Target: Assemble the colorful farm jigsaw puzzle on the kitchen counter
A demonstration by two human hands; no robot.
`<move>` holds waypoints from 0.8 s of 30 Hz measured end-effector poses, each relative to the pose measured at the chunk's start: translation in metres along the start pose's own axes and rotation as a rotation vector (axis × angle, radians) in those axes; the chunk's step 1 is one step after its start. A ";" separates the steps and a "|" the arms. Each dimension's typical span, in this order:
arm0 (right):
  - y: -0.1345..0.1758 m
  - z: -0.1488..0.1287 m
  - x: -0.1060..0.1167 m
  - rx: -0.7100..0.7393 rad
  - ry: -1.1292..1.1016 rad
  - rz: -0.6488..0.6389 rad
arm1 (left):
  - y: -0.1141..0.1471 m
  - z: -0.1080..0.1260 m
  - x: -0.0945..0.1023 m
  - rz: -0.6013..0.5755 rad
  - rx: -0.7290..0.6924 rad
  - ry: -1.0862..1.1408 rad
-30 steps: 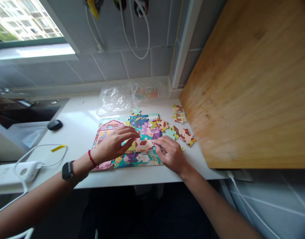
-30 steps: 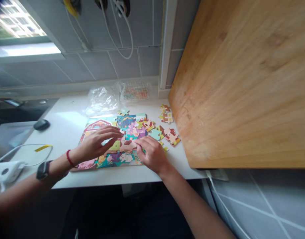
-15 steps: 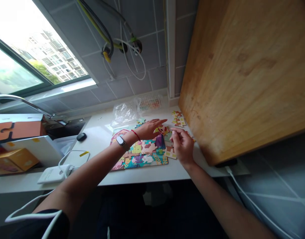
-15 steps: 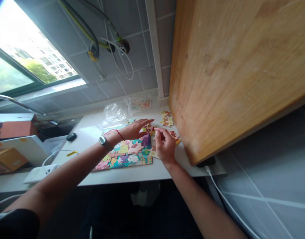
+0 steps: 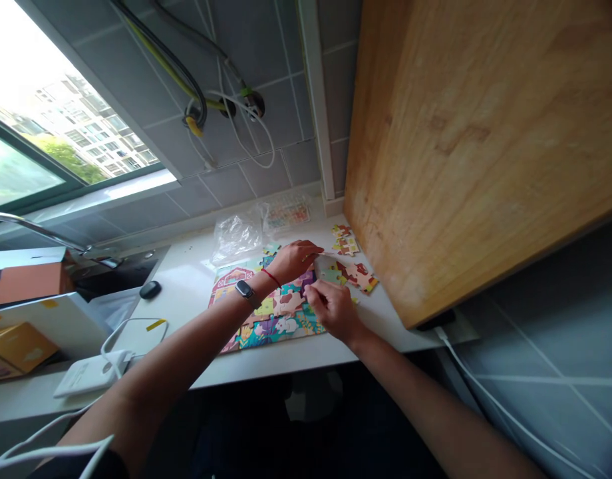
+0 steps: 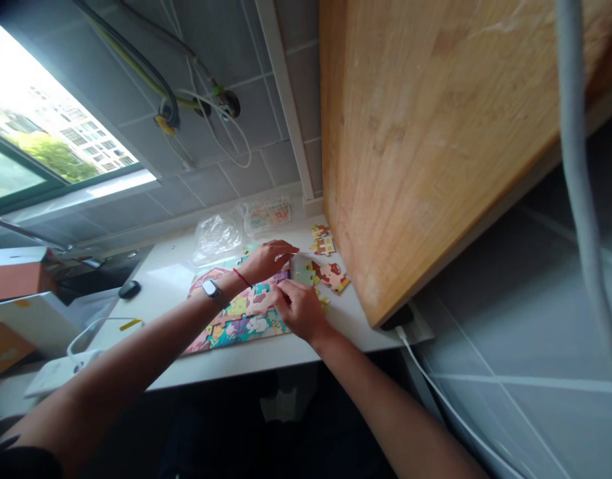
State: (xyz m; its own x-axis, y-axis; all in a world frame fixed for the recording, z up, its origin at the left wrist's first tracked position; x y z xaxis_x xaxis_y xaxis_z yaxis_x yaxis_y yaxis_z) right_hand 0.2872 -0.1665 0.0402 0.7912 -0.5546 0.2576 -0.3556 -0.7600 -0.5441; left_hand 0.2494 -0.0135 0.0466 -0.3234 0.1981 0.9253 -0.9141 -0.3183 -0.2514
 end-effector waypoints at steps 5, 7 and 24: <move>0.000 0.002 -0.007 0.014 0.056 -0.073 | -0.016 0.007 -0.004 -0.006 0.062 -0.102; 0.001 0.003 -0.009 0.017 0.082 -0.099 | -0.023 0.016 -0.004 -0.067 0.027 -0.118; 0.008 0.007 -0.027 0.087 0.277 -0.281 | -0.057 0.086 -0.032 -0.493 -0.366 0.073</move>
Point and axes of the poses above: each hand's wrist, its own y-axis away from the middle knuckle, its own x-axis out of the back of the hand, z = x × y, the point moved 6 cm from there along -y, towards the middle knuckle, and after that the axes turned 3 degrees about z, right-handed, at the moved point
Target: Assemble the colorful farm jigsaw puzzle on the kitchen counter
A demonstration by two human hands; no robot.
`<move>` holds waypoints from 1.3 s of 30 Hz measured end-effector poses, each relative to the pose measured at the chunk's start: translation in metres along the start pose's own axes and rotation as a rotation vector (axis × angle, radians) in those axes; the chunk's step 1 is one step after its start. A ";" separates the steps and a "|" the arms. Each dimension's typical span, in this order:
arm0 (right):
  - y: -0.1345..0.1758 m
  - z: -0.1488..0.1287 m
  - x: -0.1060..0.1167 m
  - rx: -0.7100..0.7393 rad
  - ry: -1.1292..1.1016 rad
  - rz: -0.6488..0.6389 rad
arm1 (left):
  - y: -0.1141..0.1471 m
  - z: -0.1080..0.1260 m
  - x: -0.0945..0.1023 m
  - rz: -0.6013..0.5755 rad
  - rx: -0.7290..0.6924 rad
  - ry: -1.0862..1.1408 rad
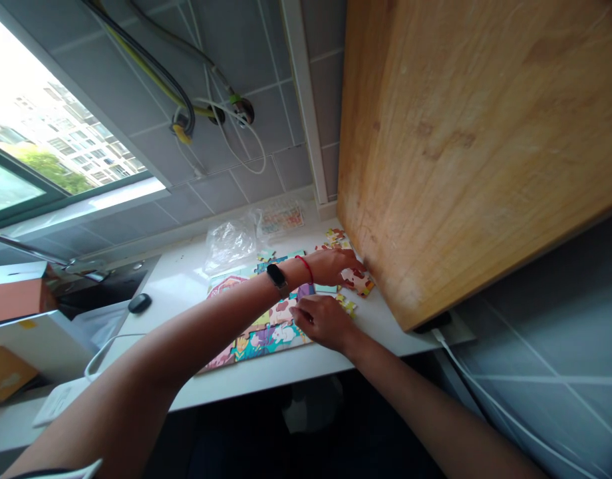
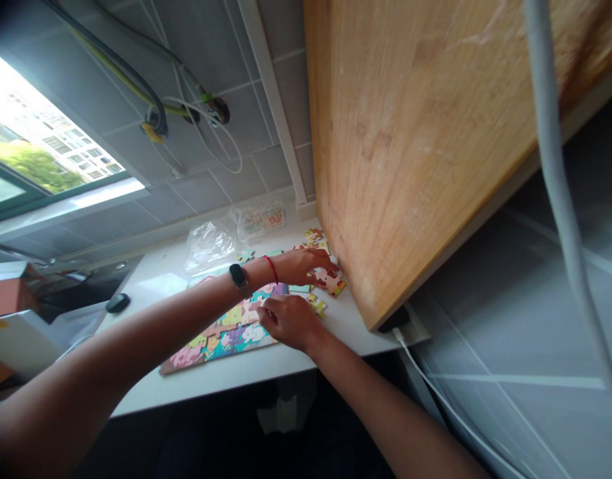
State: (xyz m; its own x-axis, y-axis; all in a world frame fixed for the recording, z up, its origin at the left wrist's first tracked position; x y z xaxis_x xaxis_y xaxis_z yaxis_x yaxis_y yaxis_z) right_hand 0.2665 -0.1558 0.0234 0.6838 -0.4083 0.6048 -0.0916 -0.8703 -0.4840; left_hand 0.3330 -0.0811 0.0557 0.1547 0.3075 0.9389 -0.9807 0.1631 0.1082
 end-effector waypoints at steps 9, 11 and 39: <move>-0.002 0.002 -0.001 -0.049 0.003 -0.048 | 0.000 0.006 -0.002 -0.055 0.048 -0.076; -0.002 0.002 -0.003 -0.056 0.011 -0.072 | -0.003 0.002 -0.004 -0.064 0.065 -0.082; 0.005 -0.004 -0.001 0.018 -0.065 -0.012 | 0.022 -0.012 -0.003 0.050 0.162 -0.033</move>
Point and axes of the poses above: each hand's wrist, its own y-axis away from the middle knuckle, its own x-axis out of the back of the hand, z = x × y, the point moved 6 cm from there along -y, towards the middle knuckle, and after that the axes turned 3 degrees about z, right-handed, at the moved point
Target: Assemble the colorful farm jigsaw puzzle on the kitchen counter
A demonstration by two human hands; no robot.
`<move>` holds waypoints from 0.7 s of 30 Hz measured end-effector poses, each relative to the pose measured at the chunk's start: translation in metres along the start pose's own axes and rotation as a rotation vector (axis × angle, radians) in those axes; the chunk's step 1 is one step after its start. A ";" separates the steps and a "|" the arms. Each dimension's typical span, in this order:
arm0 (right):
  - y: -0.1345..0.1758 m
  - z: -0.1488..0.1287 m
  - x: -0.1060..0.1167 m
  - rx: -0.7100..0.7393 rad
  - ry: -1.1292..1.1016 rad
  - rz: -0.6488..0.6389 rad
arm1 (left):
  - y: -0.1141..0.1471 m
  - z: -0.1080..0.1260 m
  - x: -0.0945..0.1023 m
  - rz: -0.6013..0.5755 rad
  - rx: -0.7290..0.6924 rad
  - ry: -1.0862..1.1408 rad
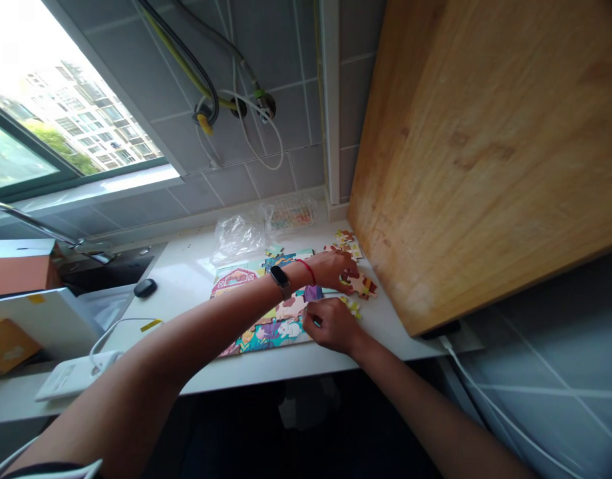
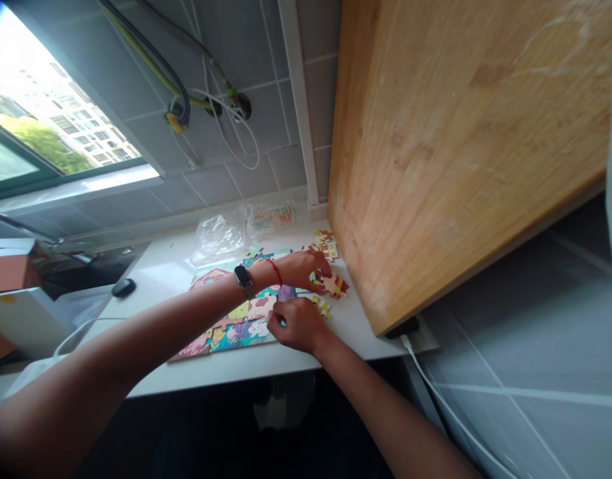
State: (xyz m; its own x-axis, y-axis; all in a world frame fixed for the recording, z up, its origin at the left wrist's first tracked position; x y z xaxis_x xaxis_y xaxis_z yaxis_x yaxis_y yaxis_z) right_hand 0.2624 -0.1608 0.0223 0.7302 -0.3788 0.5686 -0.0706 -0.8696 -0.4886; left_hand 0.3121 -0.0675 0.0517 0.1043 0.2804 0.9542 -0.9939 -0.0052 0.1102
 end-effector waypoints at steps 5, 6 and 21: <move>-0.001 0.000 -0.002 -0.011 0.030 -0.018 | 0.003 -0.002 0.007 0.056 -0.003 0.074; -0.001 0.000 -0.003 -0.014 0.042 -0.027 | 0.005 -0.005 0.010 0.067 0.009 0.131; -0.008 0.038 0.044 -0.285 0.094 0.333 | 0.109 -0.070 0.015 -0.007 0.504 0.612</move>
Point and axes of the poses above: each hand's wrist, its own y-axis away from the middle knuckle, its own x-axis out of the back of the hand, z = x × y, the point moved 6 cm from there along -y, towards the middle knuckle, and after that the axes turned 3 degrees about z, right-handed, at the moved point
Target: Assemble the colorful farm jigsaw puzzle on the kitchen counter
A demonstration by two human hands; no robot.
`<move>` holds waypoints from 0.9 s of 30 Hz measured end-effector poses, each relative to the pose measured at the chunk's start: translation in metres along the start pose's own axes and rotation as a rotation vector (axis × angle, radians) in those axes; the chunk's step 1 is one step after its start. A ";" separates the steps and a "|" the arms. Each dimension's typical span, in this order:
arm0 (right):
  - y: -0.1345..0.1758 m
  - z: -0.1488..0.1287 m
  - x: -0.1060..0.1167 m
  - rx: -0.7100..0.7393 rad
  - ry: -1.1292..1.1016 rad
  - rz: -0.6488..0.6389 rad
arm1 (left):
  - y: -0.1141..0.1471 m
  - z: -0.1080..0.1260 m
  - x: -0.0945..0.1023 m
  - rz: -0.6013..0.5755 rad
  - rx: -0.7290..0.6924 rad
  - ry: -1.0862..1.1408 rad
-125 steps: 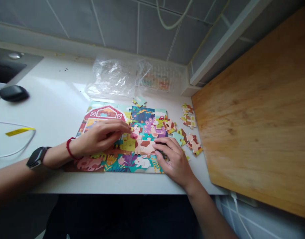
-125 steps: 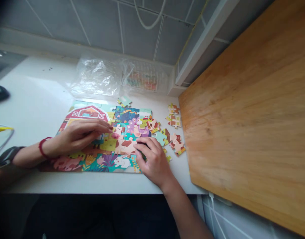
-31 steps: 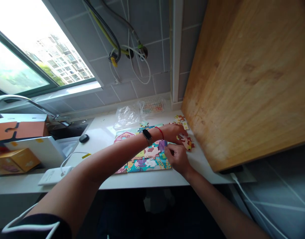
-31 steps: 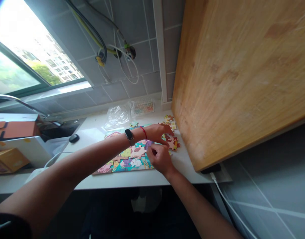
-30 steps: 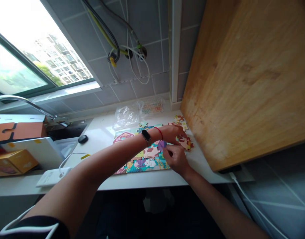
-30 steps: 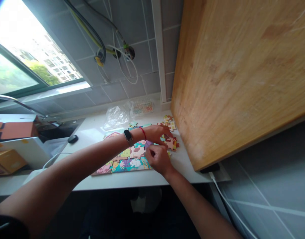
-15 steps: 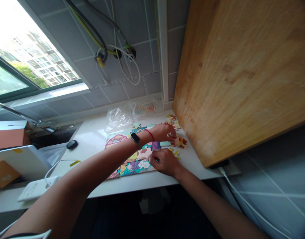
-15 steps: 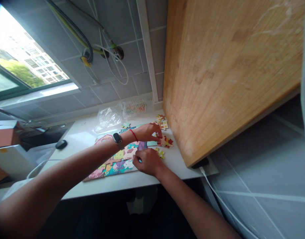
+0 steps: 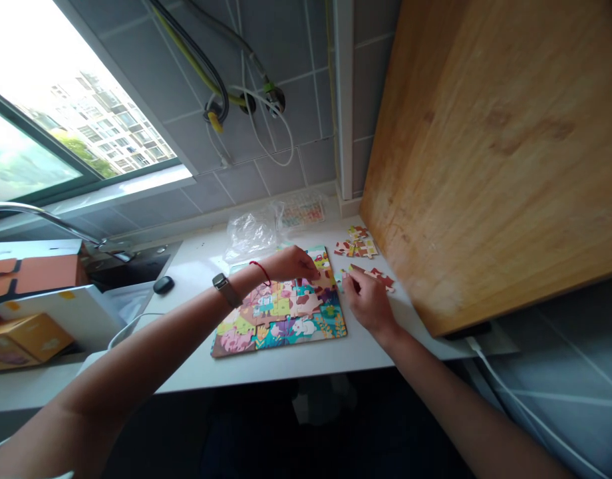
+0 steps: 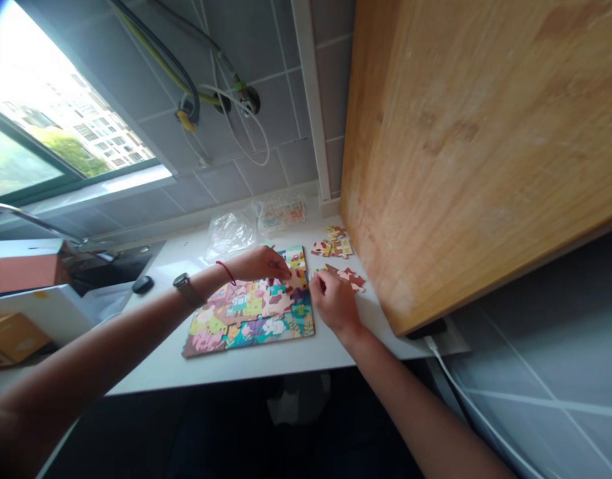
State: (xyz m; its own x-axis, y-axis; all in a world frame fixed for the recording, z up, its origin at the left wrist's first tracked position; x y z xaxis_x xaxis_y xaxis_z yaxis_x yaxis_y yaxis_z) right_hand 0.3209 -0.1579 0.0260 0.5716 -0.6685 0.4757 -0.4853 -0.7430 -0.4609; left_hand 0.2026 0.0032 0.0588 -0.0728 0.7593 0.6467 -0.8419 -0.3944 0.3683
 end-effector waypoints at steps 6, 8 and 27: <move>0.000 -0.004 -0.005 0.067 -0.028 -0.072 | 0.008 -0.003 -0.034 0.076 -0.037 -0.237; 0.001 -0.003 -0.008 0.080 0.009 -0.103 | 0.010 -0.003 -0.036 0.101 -0.050 -0.289; -0.007 0.006 -0.013 0.155 -0.007 -0.533 | 0.057 0.007 -0.051 0.330 -0.310 -0.385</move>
State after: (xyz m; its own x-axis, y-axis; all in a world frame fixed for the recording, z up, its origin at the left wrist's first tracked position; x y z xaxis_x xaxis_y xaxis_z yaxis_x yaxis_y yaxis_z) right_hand 0.3206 -0.1439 0.0179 0.7159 -0.2012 0.6686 -0.0249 -0.9644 -0.2635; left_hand 0.1623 -0.0617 0.0510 -0.2070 0.3565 0.9111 -0.9287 -0.3644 -0.0684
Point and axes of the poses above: each hand's wrist, its own y-axis away from the middle knuckle, its own x-axis out of the back of the hand, z = x × y, the point moved 6 cm from there along -y, towards the middle knuckle, and after that the axes turned 3 degrees about z, right-handed, at the moved point
